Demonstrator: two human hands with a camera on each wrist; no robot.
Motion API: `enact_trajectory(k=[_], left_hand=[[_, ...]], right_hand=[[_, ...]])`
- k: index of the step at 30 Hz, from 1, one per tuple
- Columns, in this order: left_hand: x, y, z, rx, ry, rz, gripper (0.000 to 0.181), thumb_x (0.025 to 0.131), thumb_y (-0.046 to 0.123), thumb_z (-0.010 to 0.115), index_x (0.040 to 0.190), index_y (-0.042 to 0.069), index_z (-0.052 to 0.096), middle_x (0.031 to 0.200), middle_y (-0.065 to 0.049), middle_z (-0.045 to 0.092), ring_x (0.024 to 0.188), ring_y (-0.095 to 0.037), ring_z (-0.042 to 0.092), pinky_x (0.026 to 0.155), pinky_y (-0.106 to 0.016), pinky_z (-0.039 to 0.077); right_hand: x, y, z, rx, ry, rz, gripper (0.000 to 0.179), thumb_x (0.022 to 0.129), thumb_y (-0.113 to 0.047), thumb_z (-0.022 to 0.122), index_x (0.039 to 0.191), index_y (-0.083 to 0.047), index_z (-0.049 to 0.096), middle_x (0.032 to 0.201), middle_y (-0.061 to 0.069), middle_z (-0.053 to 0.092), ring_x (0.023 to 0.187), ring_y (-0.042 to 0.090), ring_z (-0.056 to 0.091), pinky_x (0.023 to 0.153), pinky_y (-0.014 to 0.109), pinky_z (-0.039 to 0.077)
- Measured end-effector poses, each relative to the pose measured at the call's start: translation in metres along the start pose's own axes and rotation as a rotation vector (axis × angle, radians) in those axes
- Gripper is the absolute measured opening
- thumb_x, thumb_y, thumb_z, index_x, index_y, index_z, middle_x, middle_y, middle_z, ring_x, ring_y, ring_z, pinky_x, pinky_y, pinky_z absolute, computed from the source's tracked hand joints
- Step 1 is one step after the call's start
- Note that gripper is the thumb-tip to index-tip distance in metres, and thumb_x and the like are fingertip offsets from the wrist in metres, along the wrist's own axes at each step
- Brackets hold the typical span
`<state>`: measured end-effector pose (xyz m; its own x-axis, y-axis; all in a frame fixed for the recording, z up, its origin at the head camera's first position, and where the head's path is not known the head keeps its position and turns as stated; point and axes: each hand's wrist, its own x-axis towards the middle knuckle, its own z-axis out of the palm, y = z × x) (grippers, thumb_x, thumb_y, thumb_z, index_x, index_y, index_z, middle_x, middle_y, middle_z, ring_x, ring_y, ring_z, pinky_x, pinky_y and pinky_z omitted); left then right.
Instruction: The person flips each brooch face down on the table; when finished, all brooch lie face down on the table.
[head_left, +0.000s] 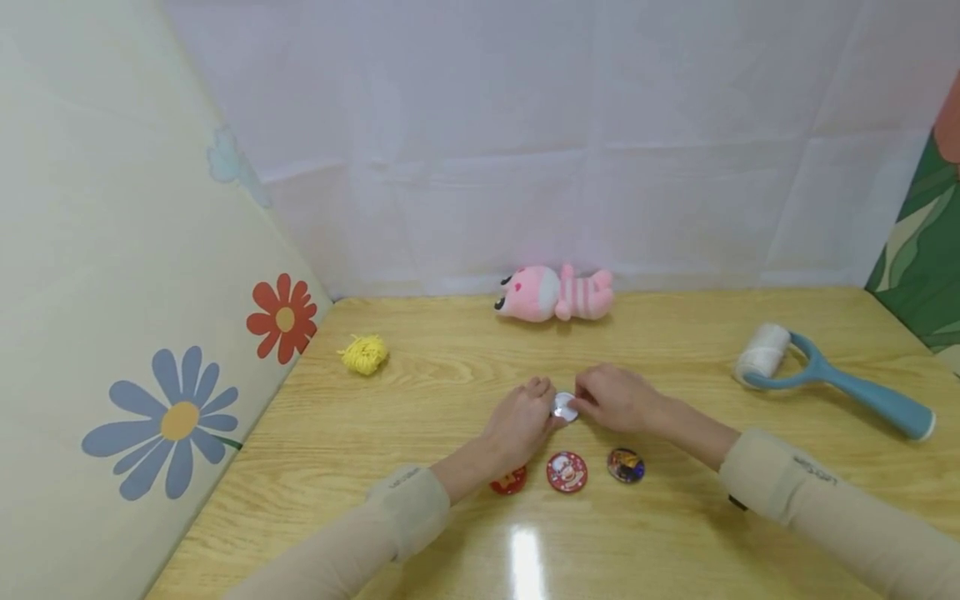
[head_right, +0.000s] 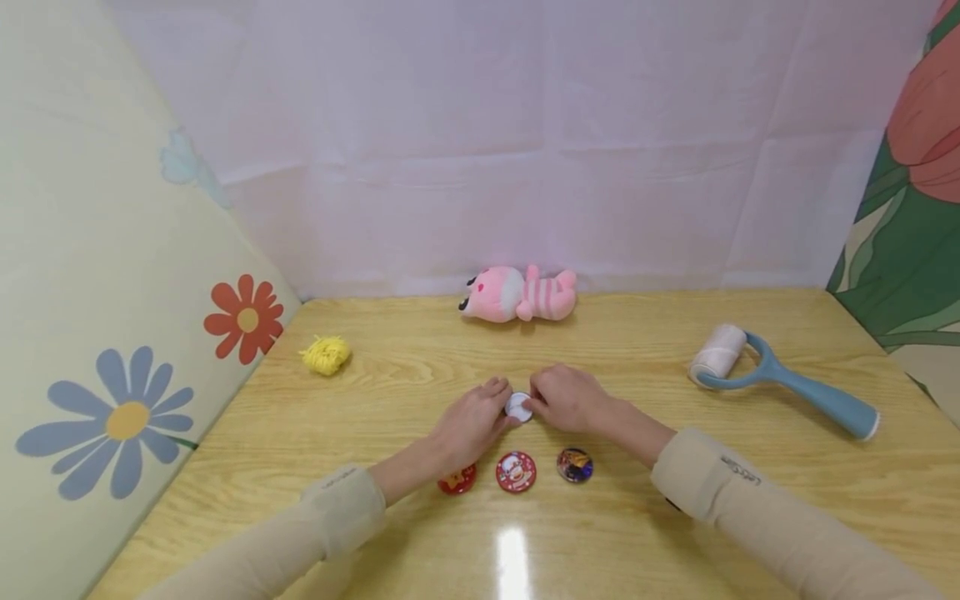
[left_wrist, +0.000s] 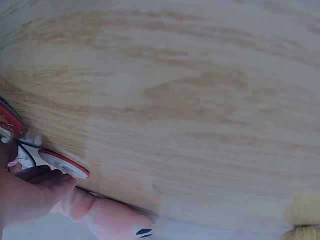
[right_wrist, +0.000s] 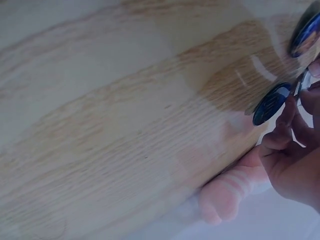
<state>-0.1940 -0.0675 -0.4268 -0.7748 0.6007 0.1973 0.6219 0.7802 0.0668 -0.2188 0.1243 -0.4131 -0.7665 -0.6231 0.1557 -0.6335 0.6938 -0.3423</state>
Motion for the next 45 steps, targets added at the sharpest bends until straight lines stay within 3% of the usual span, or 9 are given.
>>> enact_trajectory(k=[4,10,15,20,25,29,32,40,45], left_hand=[[0.0,0.001,-0.003,-0.015,-0.028,0.001,0.047,0.095,0.031,0.064,0.125,-0.005,0.059,0.129,-0.021,0.058,0.123,-0.034,0.055,0.104,-0.042,0.045],[0.002,-0.001,-0.006,-0.04,-0.03,0.02,0.044,0.093,0.038,0.064,0.112,-0.002,0.063,0.109,-0.013,0.064,0.105,-0.028,0.062,0.096,-0.041,0.051],[0.009,-0.001,-0.009,-0.059,-0.041,0.026,0.046,0.093,0.041,0.064,0.112,0.0,0.064,0.119,-0.017,0.063,0.114,-0.029,0.058,0.103,-0.044,0.045],[0.022,0.006,-0.01,-0.04,-0.077,0.03,0.046,0.092,0.045,0.064,0.112,0.004,0.065,0.126,-0.015,0.062,0.12,-0.026,0.055,0.108,-0.041,0.041],[0.03,0.015,-0.008,-0.043,-0.11,0.03,0.039,0.09,0.046,0.065,0.1,0.009,0.067,0.132,-0.016,0.058,0.129,-0.028,0.05,0.111,-0.042,0.036],[0.032,0.019,-0.006,-0.035,-0.124,0.048,0.033,0.091,0.045,0.065,0.089,0.012,0.065,0.116,-0.009,0.065,0.117,-0.024,0.057,0.109,-0.042,0.04],[0.031,0.02,-0.004,-0.016,-0.127,0.065,0.033,0.091,0.045,0.064,0.088,0.012,0.065,0.108,-0.005,0.065,0.113,-0.022,0.058,0.107,-0.042,0.041],[0.03,0.022,-0.002,-0.014,-0.134,0.072,0.039,0.092,0.044,0.063,0.104,0.007,0.068,0.131,-0.015,0.059,0.129,-0.031,0.049,0.111,-0.045,0.036],[0.031,0.025,0.0,-0.003,-0.114,0.101,0.037,0.093,0.044,0.062,0.102,0.008,0.068,0.118,-0.009,0.065,0.119,-0.025,0.057,0.108,-0.042,0.04]], right_hand=[[-0.001,0.001,0.0,-0.035,-0.002,-0.003,0.018,0.091,-0.023,0.068,0.078,-0.014,0.061,0.071,-0.006,0.057,0.063,0.007,0.051,0.057,0.022,0.048],[-0.001,0.004,-0.001,-0.037,0.007,-0.005,0.02,0.092,-0.024,0.068,0.076,-0.015,0.059,0.069,-0.008,0.055,0.061,0.007,0.049,0.054,0.021,0.046],[-0.005,0.012,-0.012,-0.021,-0.005,-0.013,0.02,0.091,-0.029,0.069,0.08,-0.014,0.061,0.071,-0.007,0.055,0.062,0.006,0.049,0.055,0.021,0.047],[-0.013,0.019,-0.028,-0.052,-0.057,0.003,0.032,0.083,-0.041,0.076,0.095,-0.013,0.065,0.086,0.0,0.058,0.075,0.013,0.054,0.063,0.029,0.05],[-0.02,0.024,-0.035,-0.051,-0.136,0.005,0.049,0.073,-0.047,0.082,0.104,-0.014,0.065,0.094,0.002,0.058,0.085,0.017,0.055,0.071,0.033,0.052],[-0.024,0.027,-0.035,-0.037,-0.16,-0.01,0.052,0.068,-0.044,0.086,0.104,-0.012,0.065,0.093,0.002,0.057,0.083,0.015,0.054,0.071,0.031,0.052],[-0.025,0.028,-0.034,-0.035,-0.155,-0.026,0.05,0.067,-0.04,0.087,0.101,-0.012,0.065,0.091,0.002,0.057,0.081,0.013,0.053,0.07,0.029,0.051],[-0.027,0.031,-0.032,-0.016,-0.126,-0.035,0.04,0.068,-0.03,0.087,0.097,-0.012,0.066,0.088,0.001,0.058,0.079,0.013,0.055,0.071,0.032,0.053],[-0.028,0.031,-0.032,0.004,-0.138,-0.014,0.045,0.068,-0.033,0.087,0.1,-0.01,0.066,0.09,0.0,0.06,0.08,0.012,0.056,0.072,0.031,0.053]])
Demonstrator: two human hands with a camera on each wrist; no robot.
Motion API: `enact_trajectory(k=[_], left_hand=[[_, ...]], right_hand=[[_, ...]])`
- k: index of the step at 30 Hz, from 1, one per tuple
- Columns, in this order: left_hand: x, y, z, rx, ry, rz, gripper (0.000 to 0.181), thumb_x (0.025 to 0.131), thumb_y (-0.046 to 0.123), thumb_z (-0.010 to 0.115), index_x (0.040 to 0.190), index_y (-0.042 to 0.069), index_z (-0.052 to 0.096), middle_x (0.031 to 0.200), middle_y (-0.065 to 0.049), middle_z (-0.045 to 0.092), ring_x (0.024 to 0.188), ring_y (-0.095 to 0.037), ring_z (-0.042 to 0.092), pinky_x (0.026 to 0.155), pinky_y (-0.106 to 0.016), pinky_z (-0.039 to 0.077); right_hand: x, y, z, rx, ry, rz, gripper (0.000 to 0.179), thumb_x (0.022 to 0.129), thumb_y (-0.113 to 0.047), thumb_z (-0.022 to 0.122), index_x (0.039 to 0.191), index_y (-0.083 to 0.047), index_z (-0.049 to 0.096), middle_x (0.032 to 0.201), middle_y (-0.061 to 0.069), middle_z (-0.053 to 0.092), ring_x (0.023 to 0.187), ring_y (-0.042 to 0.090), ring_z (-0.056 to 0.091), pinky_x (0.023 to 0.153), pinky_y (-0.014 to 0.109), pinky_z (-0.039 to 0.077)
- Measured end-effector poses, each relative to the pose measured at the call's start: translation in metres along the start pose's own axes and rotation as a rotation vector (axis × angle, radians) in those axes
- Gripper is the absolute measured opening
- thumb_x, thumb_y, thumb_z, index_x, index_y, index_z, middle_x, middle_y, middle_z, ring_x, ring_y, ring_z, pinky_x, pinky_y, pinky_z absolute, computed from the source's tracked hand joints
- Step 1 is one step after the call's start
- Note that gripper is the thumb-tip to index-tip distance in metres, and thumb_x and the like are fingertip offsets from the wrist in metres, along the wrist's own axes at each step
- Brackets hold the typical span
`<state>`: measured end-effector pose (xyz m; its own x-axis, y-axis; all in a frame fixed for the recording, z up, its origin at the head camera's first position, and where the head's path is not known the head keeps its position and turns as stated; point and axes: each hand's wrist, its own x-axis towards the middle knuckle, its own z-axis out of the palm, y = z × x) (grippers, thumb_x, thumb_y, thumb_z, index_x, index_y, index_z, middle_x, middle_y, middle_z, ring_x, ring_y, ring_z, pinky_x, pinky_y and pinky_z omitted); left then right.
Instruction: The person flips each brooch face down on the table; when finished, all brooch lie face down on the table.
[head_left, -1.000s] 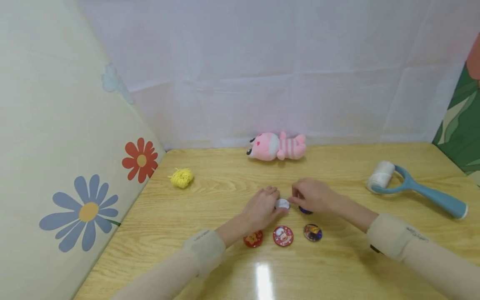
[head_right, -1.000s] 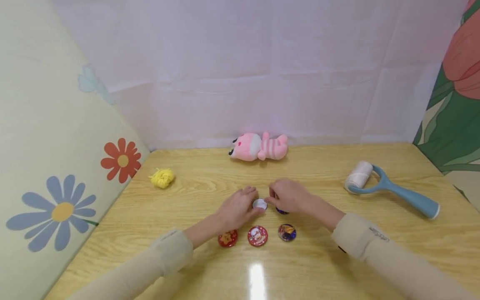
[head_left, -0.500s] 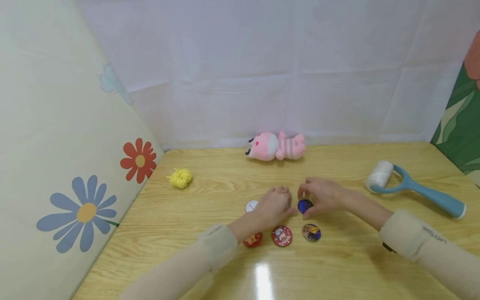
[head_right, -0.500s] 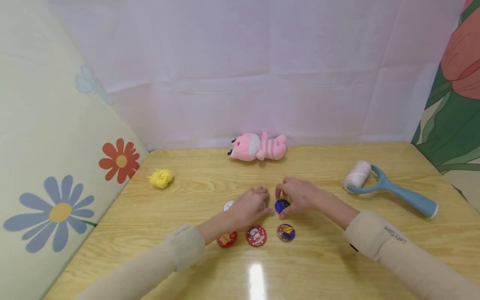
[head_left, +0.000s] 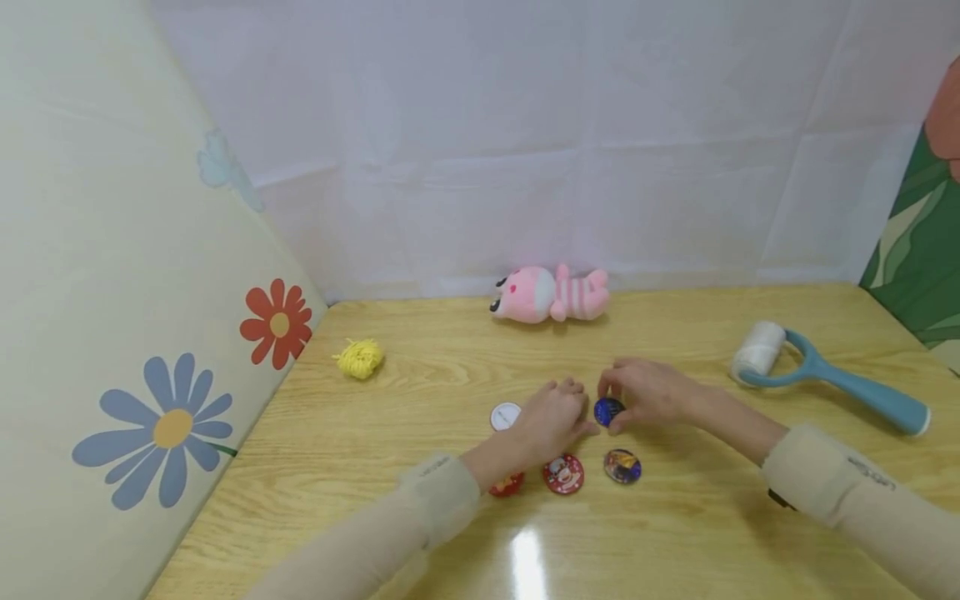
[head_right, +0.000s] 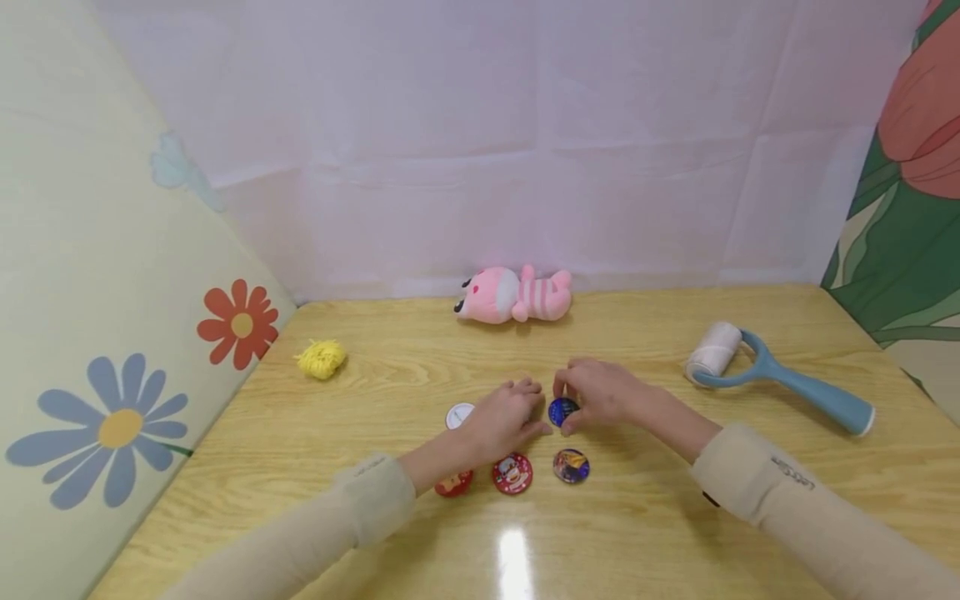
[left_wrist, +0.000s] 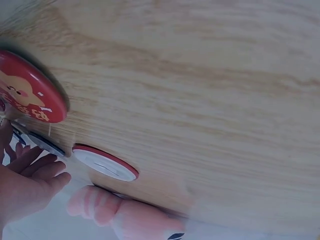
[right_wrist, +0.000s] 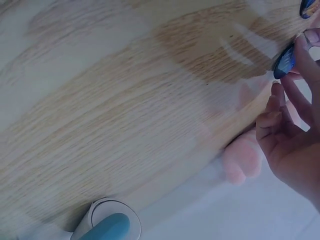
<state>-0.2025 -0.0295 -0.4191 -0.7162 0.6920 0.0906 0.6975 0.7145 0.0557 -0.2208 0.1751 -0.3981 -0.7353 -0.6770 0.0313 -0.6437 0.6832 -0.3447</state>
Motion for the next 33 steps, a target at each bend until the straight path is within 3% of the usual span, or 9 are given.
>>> enact_trajectory(k=[3,9,16,20,25,33], left_hand=[[0.0005,0.0028,0.0002,0.002,0.007,0.01,0.036,0.092,0.044,0.063,0.099,0.009,0.068,0.109,-0.005,0.065,0.109,-0.02,0.059,0.106,-0.041,0.042],[0.0016,0.0066,0.0002,-0.044,-0.009,0.009,0.038,0.092,0.043,0.063,0.107,0.009,0.068,0.114,-0.005,0.065,0.115,-0.021,0.058,0.108,-0.04,0.041],[0.0014,0.007,0.0009,-0.054,-0.006,0.018,0.036,0.093,0.039,0.065,0.111,0.009,0.066,0.106,-0.002,0.064,0.109,-0.018,0.059,0.106,-0.039,0.043],[0.0021,0.0073,0.0017,-0.007,0.012,0.034,0.034,0.094,0.039,0.063,0.108,0.008,0.068,0.106,-0.003,0.065,0.106,-0.018,0.059,0.105,-0.039,0.044],[0.0023,0.0075,0.0032,0.128,0.036,0.067,0.036,0.097,0.04,0.058,0.108,0.007,0.069,0.108,-0.004,0.065,0.104,-0.017,0.059,0.102,-0.037,0.047],[0.0034,0.0085,0.0049,0.166,-0.019,0.044,0.044,0.1,0.042,0.052,0.122,0.006,0.064,0.125,-0.008,0.063,0.123,-0.022,0.054,0.107,-0.038,0.042]], right_hand=[[-0.001,0.0011,0.0003,0.012,-0.009,-0.006,0.049,0.066,-0.033,0.088,0.101,-0.008,0.065,0.091,0.0,0.061,0.08,0.013,0.057,0.074,0.032,0.054],[-0.0016,0.0022,0.0013,0.058,-0.013,-0.046,0.046,0.069,-0.025,0.087,0.103,-0.004,0.065,0.091,0.001,0.063,0.081,0.013,0.059,0.076,0.032,0.054],[0.0007,0.0002,0.005,0.021,0.041,-0.113,0.041,0.072,-0.022,0.085,0.103,-0.004,0.067,0.092,0.003,0.063,0.081,0.014,0.059,0.075,0.034,0.055],[0.0011,-0.0003,0.0064,0.01,0.058,-0.116,0.038,0.072,-0.02,0.085,0.101,-0.004,0.067,0.093,0.004,0.065,0.08,0.014,0.06,0.074,0.032,0.055],[0.0004,0.0004,0.008,0.041,0.07,-0.111,0.035,0.071,-0.017,0.085,0.099,-0.002,0.069,0.091,0.004,0.065,0.079,0.013,0.06,0.072,0.028,0.055],[-0.0019,0.0022,0.007,0.047,0.047,-0.153,0.038,0.07,-0.01,0.085,0.103,0.002,0.071,0.09,0.007,0.064,0.074,0.012,0.058,0.065,0.022,0.052]])
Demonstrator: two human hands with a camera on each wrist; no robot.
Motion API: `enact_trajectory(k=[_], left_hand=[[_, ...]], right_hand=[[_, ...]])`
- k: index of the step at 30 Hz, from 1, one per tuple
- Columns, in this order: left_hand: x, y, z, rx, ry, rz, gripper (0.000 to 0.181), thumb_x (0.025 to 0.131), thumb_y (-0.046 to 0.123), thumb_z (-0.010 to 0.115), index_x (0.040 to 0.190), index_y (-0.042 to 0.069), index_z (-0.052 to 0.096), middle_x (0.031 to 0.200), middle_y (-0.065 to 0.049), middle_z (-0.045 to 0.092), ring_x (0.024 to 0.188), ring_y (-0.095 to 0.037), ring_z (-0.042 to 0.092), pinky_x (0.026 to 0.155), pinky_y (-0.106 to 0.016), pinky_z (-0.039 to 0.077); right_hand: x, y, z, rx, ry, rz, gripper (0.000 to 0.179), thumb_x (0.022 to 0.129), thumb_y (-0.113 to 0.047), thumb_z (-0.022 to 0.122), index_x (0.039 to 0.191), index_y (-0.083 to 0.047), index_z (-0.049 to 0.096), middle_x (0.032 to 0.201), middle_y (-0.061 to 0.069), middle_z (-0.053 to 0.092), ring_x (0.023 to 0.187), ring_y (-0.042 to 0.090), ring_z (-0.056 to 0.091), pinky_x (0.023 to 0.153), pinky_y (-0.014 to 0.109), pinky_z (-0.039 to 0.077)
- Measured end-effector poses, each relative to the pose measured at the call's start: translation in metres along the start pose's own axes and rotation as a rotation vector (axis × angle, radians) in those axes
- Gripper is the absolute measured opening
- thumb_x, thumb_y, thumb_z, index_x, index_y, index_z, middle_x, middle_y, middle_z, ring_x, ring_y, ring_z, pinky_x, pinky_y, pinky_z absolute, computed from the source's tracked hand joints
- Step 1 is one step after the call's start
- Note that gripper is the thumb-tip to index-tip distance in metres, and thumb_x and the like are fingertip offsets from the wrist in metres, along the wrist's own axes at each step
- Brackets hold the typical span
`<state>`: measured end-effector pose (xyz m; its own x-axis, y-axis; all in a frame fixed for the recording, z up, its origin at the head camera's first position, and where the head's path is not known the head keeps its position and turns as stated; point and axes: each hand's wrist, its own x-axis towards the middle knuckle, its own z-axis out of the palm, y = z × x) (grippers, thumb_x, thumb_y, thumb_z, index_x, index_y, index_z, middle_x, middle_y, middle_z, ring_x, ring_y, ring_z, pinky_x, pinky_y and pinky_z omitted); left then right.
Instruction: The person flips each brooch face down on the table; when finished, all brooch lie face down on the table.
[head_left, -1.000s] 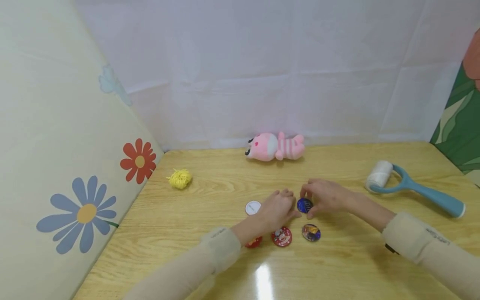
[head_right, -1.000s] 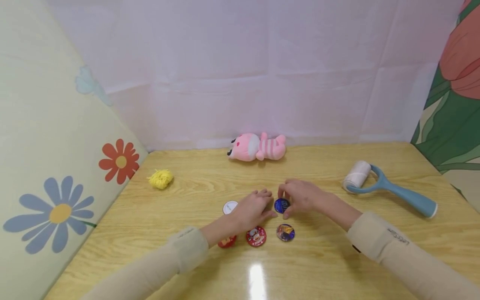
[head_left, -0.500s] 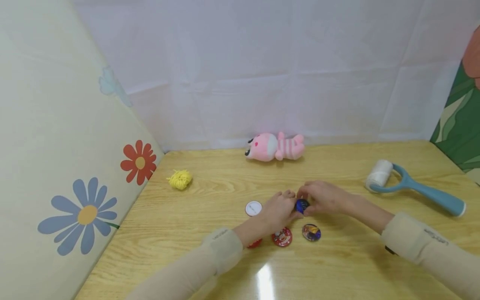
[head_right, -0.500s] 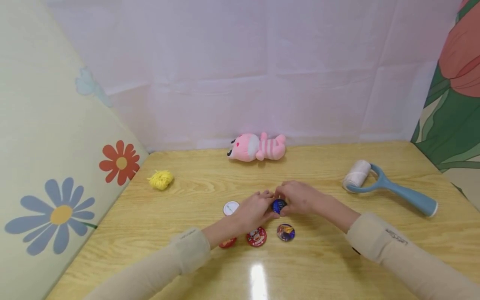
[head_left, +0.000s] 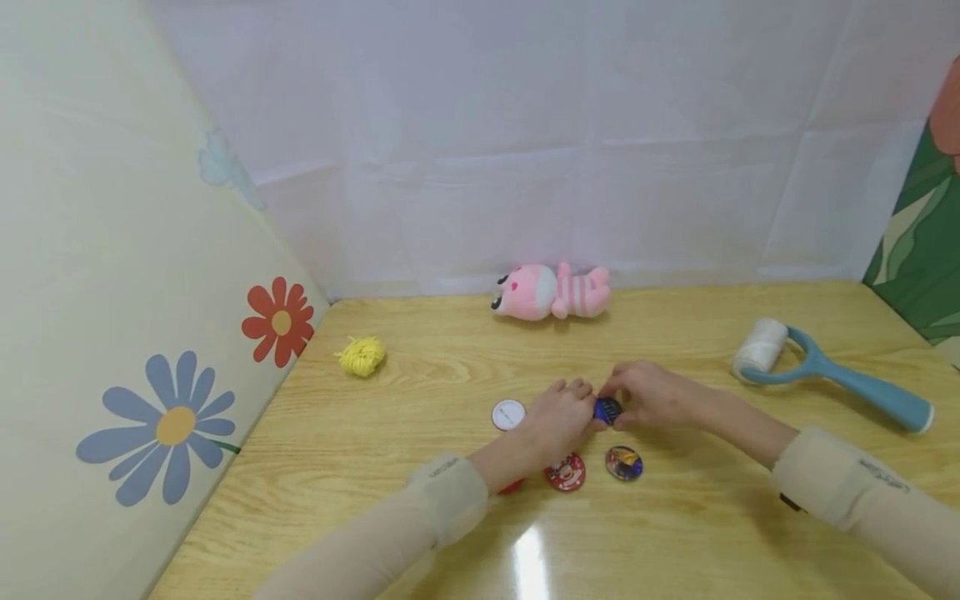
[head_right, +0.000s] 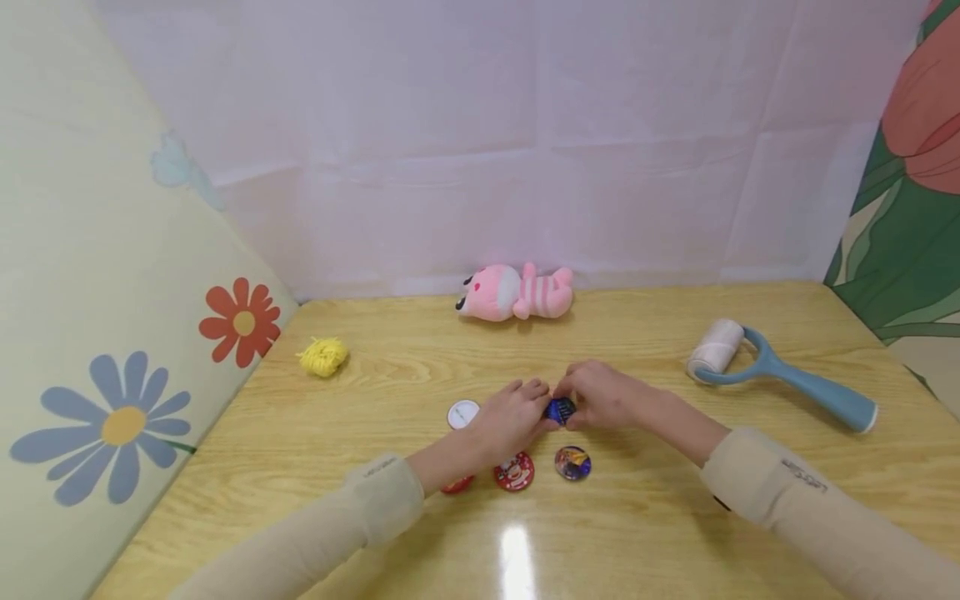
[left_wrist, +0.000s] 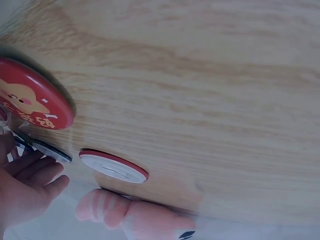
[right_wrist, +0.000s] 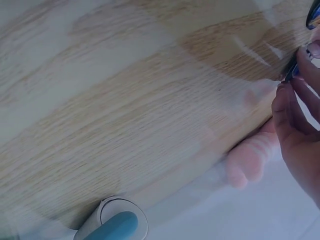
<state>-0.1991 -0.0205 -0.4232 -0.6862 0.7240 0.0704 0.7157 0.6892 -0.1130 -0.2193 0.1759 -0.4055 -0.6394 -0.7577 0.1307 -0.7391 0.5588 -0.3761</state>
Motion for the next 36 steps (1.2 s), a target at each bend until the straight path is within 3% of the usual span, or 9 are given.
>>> enact_trajectory(k=[6,11,19,26,36], left_hand=[[-0.003,-0.001,0.001,0.048,-0.004,0.025,0.043,0.103,0.038,0.047,0.126,0.004,0.061,0.131,-0.01,0.059,0.128,-0.024,0.05,0.108,-0.039,0.041],[-0.003,-0.001,-0.001,0.063,0.008,-0.001,0.046,0.102,0.039,0.048,0.127,0.002,0.059,0.132,-0.011,0.058,0.131,-0.025,0.047,0.109,-0.036,0.04],[-0.002,-0.003,-0.001,-0.017,0.02,-0.076,0.049,0.101,0.039,0.051,0.129,0.0,0.057,0.135,-0.014,0.056,0.133,-0.028,0.045,0.114,-0.037,0.033],[0.005,-0.001,0.004,-0.044,0.09,-0.09,0.051,0.095,0.044,0.059,0.121,0.0,0.061,0.119,-0.011,0.064,0.122,-0.027,0.054,0.11,-0.035,0.038],[0.009,0.008,0.001,0.022,0.056,-0.089,0.048,0.096,0.045,0.057,0.115,0.001,0.064,0.106,-0.006,0.064,0.104,-0.02,0.058,0.098,-0.029,0.047]], right_hand=[[-0.003,0.002,0.0,-0.077,0.009,-0.115,0.024,0.083,-0.015,0.077,0.102,0.0,0.073,0.084,0.002,0.06,0.071,0.009,0.054,0.062,0.022,0.051],[-0.006,0.003,0.002,-0.113,0.085,-0.169,0.01,0.09,-0.008,0.068,0.094,-0.001,0.073,0.077,-0.001,0.058,0.067,0.007,0.053,0.059,0.02,0.05],[-0.002,0.0,0.006,-0.144,0.209,-0.105,0.007,0.091,-0.005,0.065,0.088,-0.004,0.071,0.078,0.001,0.062,0.069,0.013,0.059,0.065,0.027,0.056],[-0.001,0.001,0.008,-0.102,0.283,-0.018,0.003,0.088,-0.007,0.069,0.086,-0.005,0.071,0.081,0.002,0.068,0.073,0.015,0.064,0.069,0.03,0.057],[-0.001,0.002,0.009,-0.1,0.287,0.049,0.003,0.084,-0.007,0.073,0.084,-0.005,0.071,0.079,0.002,0.069,0.072,0.015,0.064,0.068,0.03,0.057]])
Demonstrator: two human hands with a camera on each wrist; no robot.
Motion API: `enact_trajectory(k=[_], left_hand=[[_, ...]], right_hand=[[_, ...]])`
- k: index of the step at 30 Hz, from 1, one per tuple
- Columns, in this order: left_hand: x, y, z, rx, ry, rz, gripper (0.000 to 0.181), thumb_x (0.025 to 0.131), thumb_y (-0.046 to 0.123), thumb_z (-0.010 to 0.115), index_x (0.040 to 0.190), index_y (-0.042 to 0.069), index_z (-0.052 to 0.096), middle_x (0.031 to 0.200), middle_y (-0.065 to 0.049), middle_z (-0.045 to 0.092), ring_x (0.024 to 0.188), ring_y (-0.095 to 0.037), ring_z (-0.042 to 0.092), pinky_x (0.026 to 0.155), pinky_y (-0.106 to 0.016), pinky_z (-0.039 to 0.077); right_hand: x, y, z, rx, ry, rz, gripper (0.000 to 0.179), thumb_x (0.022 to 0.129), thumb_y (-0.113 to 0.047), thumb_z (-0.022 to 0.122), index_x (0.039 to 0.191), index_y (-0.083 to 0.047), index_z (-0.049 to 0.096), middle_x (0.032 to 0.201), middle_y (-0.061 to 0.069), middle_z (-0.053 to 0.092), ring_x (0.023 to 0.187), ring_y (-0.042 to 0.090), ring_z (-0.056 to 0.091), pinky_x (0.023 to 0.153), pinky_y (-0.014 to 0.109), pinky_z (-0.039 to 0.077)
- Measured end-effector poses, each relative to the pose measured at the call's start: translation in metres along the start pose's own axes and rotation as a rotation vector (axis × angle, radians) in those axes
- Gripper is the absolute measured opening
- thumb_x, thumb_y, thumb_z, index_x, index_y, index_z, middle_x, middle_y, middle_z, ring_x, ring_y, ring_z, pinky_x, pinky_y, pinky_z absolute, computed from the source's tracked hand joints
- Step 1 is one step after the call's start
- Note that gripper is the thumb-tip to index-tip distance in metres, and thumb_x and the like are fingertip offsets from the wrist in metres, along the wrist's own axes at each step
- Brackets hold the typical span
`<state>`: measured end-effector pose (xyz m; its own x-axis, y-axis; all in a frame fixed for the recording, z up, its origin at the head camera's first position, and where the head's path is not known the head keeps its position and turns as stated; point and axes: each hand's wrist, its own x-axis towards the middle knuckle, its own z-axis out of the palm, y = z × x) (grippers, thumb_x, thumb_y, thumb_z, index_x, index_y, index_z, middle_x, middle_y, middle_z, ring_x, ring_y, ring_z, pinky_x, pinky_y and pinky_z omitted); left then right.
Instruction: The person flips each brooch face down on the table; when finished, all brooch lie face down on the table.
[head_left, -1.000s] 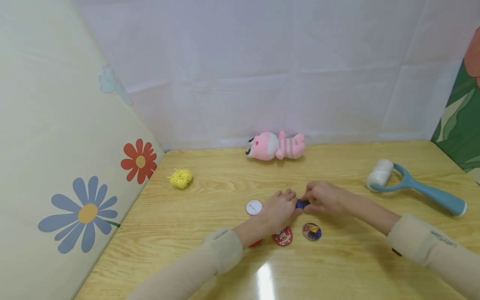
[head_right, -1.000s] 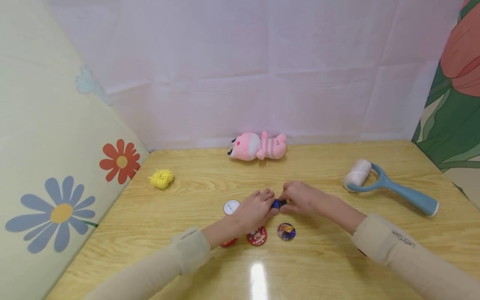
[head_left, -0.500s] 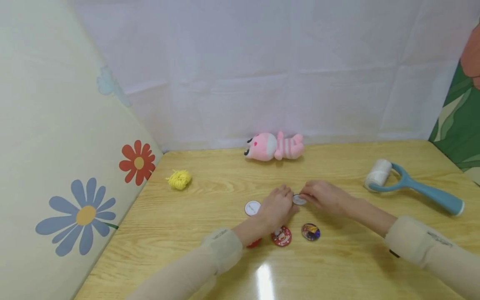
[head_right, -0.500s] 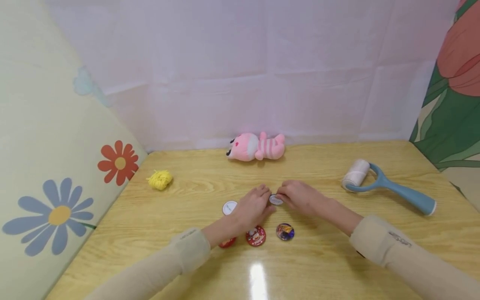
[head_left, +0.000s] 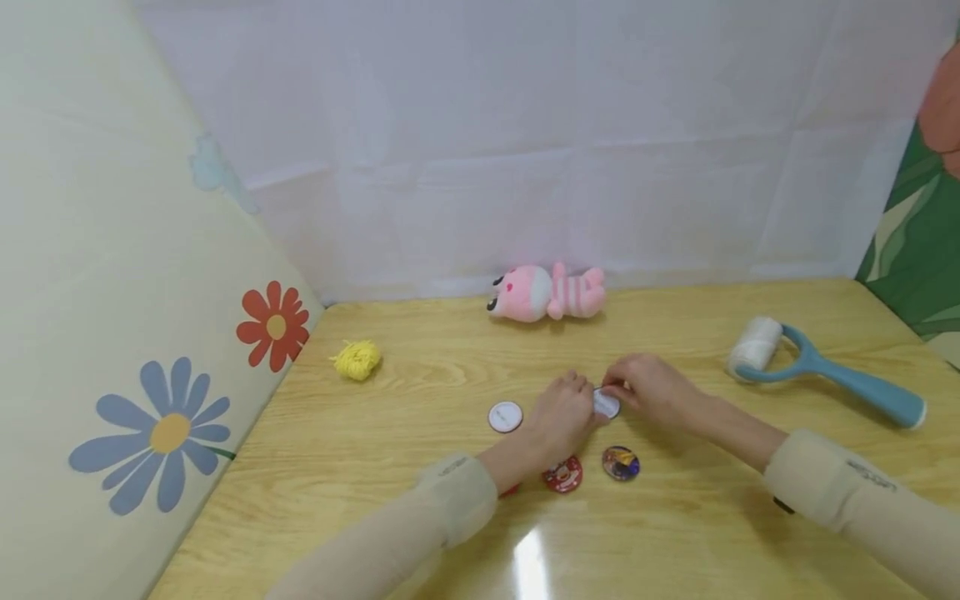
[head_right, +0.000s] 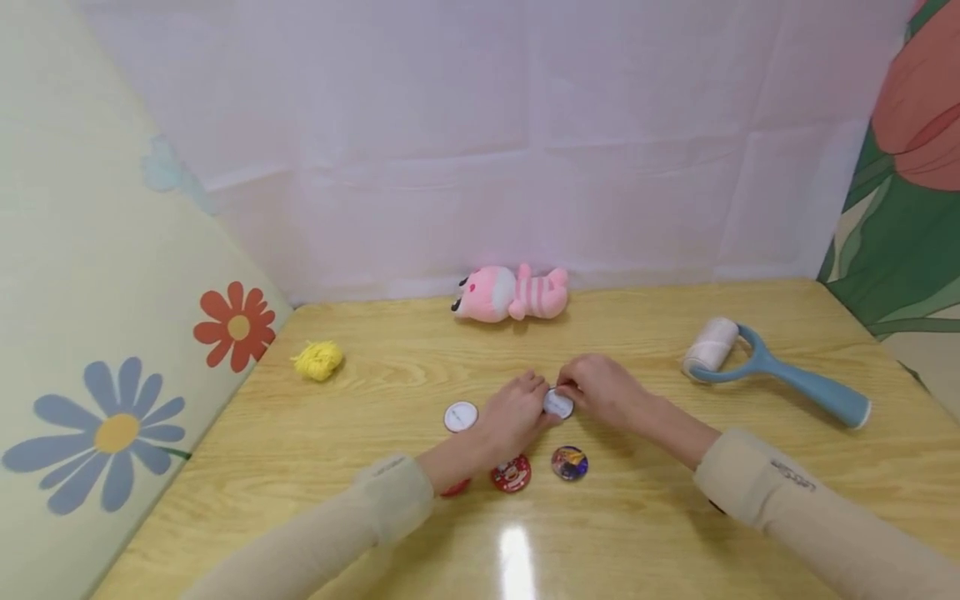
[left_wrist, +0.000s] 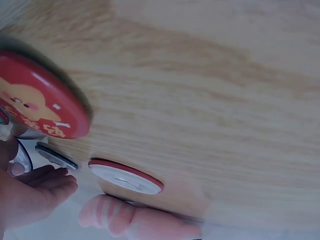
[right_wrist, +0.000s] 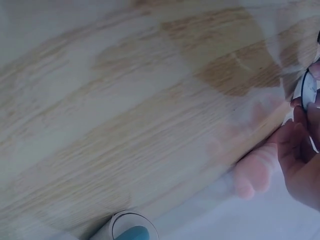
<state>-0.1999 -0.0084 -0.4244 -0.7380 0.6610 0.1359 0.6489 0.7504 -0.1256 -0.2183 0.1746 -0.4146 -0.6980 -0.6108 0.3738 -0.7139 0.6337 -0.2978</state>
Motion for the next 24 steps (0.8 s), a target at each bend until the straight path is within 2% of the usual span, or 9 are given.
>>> enact_trajectory(k=[13,18,21,24], left_hand=[[0.001,0.001,0.004,0.041,-0.041,0.006,0.054,0.099,0.046,0.05,0.124,-0.002,0.059,0.122,-0.013,0.061,0.122,-0.025,0.053,0.107,-0.033,0.042],[0.001,0.001,0.003,0.05,-0.035,0.019,0.055,0.1,0.045,0.049,0.126,-0.003,0.058,0.127,-0.016,0.06,0.125,-0.027,0.051,0.108,-0.035,0.041],[-0.001,-0.001,0.0,0.02,-0.045,0.018,0.055,0.1,0.045,0.049,0.127,-0.002,0.058,0.13,-0.016,0.058,0.127,-0.028,0.05,0.109,-0.037,0.04],[-0.011,-0.006,-0.011,-0.035,-0.037,0.002,0.051,0.1,0.043,0.052,0.127,0.0,0.058,0.129,-0.015,0.059,0.125,-0.027,0.052,0.108,-0.039,0.041]], right_hand=[[-0.002,0.0,0.002,0.036,-0.06,0.124,0.011,0.082,-0.005,0.075,0.093,-0.006,0.072,0.082,0.001,0.07,0.075,0.014,0.064,0.07,0.03,0.057],[-0.003,0.001,0.003,0.033,-0.091,0.127,0.012,0.081,-0.003,0.074,0.092,-0.005,0.071,0.082,0.001,0.068,0.073,0.012,0.062,0.067,0.027,0.056],[-0.004,0.0,0.003,0.021,-0.094,0.114,0.012,0.081,-0.003,0.073,0.093,-0.005,0.07,0.082,0.001,0.067,0.073,0.013,0.061,0.066,0.027,0.056],[-0.002,-0.004,0.003,-0.002,-0.082,0.123,0.011,0.084,-0.007,0.072,0.095,-0.005,0.07,0.083,0.001,0.067,0.074,0.013,0.061,0.067,0.028,0.056]])
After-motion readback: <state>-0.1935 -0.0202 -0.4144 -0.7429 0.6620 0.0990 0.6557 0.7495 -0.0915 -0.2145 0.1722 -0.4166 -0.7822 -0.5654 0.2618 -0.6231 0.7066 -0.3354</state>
